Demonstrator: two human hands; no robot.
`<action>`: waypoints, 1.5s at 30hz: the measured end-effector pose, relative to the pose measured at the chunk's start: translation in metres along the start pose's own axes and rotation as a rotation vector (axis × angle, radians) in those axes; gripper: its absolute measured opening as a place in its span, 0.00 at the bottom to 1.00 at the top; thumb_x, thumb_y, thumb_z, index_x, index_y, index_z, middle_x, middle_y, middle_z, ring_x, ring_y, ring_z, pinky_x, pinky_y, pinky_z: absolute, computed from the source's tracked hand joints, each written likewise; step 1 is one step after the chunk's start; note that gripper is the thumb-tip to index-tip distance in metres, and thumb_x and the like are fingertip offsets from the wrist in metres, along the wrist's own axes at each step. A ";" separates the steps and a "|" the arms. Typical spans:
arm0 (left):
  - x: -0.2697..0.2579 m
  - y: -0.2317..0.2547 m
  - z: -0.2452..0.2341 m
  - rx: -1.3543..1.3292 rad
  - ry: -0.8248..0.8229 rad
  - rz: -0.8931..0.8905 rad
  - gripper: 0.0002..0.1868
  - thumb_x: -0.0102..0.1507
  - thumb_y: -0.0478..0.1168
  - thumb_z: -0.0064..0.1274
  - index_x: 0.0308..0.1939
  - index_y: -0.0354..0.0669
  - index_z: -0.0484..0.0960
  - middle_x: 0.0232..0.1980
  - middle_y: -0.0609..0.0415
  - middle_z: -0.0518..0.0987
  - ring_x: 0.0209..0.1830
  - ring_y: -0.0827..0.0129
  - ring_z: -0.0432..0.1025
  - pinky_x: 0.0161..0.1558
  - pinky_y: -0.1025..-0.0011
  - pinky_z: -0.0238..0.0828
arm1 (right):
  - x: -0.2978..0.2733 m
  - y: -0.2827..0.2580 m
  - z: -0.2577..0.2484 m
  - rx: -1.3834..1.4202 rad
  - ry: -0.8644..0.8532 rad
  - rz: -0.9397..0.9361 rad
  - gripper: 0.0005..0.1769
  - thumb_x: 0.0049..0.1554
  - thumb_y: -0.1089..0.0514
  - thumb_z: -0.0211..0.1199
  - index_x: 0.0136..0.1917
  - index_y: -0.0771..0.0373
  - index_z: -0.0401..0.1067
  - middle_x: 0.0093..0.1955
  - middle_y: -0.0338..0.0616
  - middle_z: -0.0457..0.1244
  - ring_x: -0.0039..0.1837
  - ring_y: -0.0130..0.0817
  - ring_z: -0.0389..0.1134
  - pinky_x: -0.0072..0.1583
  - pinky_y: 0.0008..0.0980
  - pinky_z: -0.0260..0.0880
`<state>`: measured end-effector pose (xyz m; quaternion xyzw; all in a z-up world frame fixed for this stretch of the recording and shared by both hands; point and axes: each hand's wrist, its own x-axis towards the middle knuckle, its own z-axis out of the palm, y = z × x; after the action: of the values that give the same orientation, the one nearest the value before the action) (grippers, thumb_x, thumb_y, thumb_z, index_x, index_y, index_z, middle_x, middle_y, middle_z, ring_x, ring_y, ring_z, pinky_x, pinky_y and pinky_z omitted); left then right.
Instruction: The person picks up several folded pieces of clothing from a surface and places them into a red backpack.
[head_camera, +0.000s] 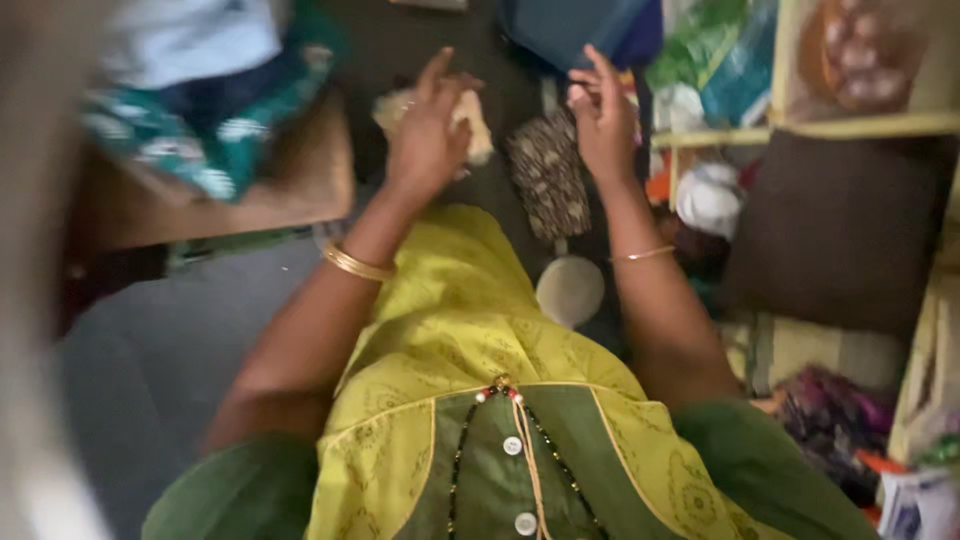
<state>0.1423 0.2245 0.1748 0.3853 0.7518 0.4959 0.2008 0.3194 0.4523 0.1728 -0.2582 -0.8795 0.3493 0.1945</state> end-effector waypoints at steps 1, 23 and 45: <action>0.000 -0.007 0.028 -0.010 -0.036 -0.003 0.24 0.61 0.32 0.54 0.62 0.51 0.76 0.80 0.44 0.60 0.58 0.47 0.76 0.55 0.54 0.75 | -0.017 0.029 -0.009 0.046 0.001 0.041 0.25 0.71 0.56 0.57 0.80 0.59 0.61 0.63 0.47 0.70 0.53 0.30 0.72 0.56 0.32 0.75; -0.028 -0.426 0.521 0.364 -0.406 -0.039 0.36 0.64 0.42 0.56 0.73 0.31 0.64 0.70 0.25 0.68 0.66 0.33 0.64 0.66 0.44 0.62 | -0.328 0.534 0.132 0.509 0.119 1.530 0.36 0.62 0.42 0.51 0.80 0.48 0.50 0.71 0.44 0.62 0.63 0.46 0.70 0.59 0.48 0.72; 0.075 -0.482 0.600 -0.294 -0.550 -0.594 0.47 0.55 0.39 0.66 0.72 0.38 0.55 0.69 0.42 0.68 0.66 0.54 0.67 0.62 0.59 0.72 | -0.410 0.646 0.220 1.163 0.669 1.637 0.32 0.55 0.50 0.67 0.69 0.66 0.67 0.66 0.49 0.64 0.66 0.45 0.66 0.64 0.42 0.70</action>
<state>0.3227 0.5361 -0.5101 0.2371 0.6700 0.3974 0.5805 0.7340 0.5000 -0.5049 -0.7225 -0.0365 0.6524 0.2258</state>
